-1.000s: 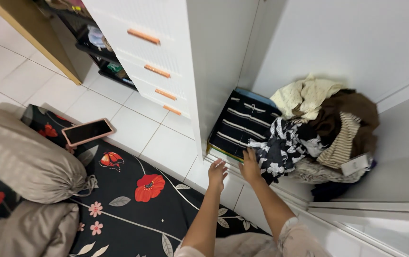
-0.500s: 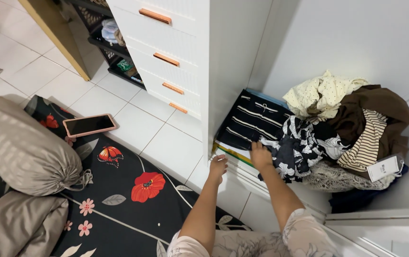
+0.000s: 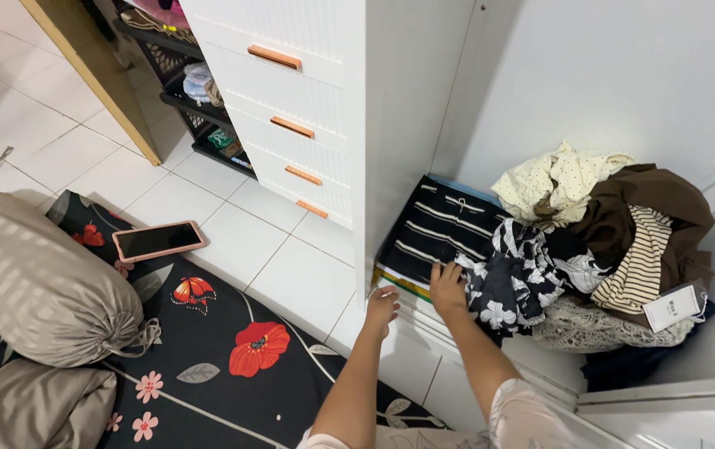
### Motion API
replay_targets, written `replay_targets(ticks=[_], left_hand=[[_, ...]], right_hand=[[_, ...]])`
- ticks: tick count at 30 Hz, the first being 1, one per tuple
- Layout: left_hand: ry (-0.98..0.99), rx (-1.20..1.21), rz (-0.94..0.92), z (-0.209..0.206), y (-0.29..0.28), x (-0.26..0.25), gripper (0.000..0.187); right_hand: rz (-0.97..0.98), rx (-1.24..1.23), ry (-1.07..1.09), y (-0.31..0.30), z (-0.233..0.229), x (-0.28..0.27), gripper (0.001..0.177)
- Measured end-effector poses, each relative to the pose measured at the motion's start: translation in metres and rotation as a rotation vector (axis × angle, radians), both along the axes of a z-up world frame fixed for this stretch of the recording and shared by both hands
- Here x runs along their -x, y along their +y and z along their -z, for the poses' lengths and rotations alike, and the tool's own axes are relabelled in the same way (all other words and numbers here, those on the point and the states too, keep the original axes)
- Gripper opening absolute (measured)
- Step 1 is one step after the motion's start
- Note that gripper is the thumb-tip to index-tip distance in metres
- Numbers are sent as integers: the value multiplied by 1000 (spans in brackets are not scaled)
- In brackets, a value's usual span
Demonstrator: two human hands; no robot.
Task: The person sorts through clothing items in a closet, moves stacks of clothes to a bed, removes papers and folders from the bottom of the closet, and then wipes the interior surfaces of the closet with a cloth.
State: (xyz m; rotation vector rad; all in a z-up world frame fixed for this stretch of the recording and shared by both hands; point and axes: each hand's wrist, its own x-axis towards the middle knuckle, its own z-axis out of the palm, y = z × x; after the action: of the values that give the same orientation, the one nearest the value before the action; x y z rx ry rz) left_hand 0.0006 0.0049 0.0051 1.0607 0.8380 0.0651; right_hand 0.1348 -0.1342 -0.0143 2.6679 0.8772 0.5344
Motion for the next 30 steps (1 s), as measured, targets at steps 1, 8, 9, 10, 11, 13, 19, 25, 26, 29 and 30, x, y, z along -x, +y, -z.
replay_targets(ticks=[1, 8, 9, 10, 11, 13, 19, 25, 26, 29, 30], left_hand=[[-9, -2, -2, 0, 1, 0, 32], [9, 18, 13, -1, 15, 4, 32], [-4, 36, 7, 0, 13, 5, 30], [2, 41, 13, 0, 12, 6, 30], [7, 48, 8, -1, 13, 5, 29], [15, 57, 10, -4, 13, 3, 28], [-19, 119, 3, 0, 1, -2, 28], [-130, 100, -73, 0, -14, -8, 36], [-176, 118, -105, -7, -19, -5, 36], [-259, 169, -147, -36, -36, 16, 38], [-297, 200, -155, -49, -38, 19, 39]], right_hand=[[-2, -2, -9, 2, -1, 0, 58], [123, -315, 406, -2, -20, -29, 64], [152, -477, 493, -8, -22, -34, 56], [160, -473, 497, -14, -24, -37, 56], [217, -630, 509, -18, -29, -45, 61], [282, -787, 517, -28, -37, -56, 66], [287, -1343, 265, -52, -56, -76, 67], [199, -1513, 217, -72, -111, -94, 49], [238, -1498, 201, -74, -124, -95, 46], [308, -1549, 236, -74, -164, -84, 42], [341, -1614, 287, -71, -178, -82, 40]])
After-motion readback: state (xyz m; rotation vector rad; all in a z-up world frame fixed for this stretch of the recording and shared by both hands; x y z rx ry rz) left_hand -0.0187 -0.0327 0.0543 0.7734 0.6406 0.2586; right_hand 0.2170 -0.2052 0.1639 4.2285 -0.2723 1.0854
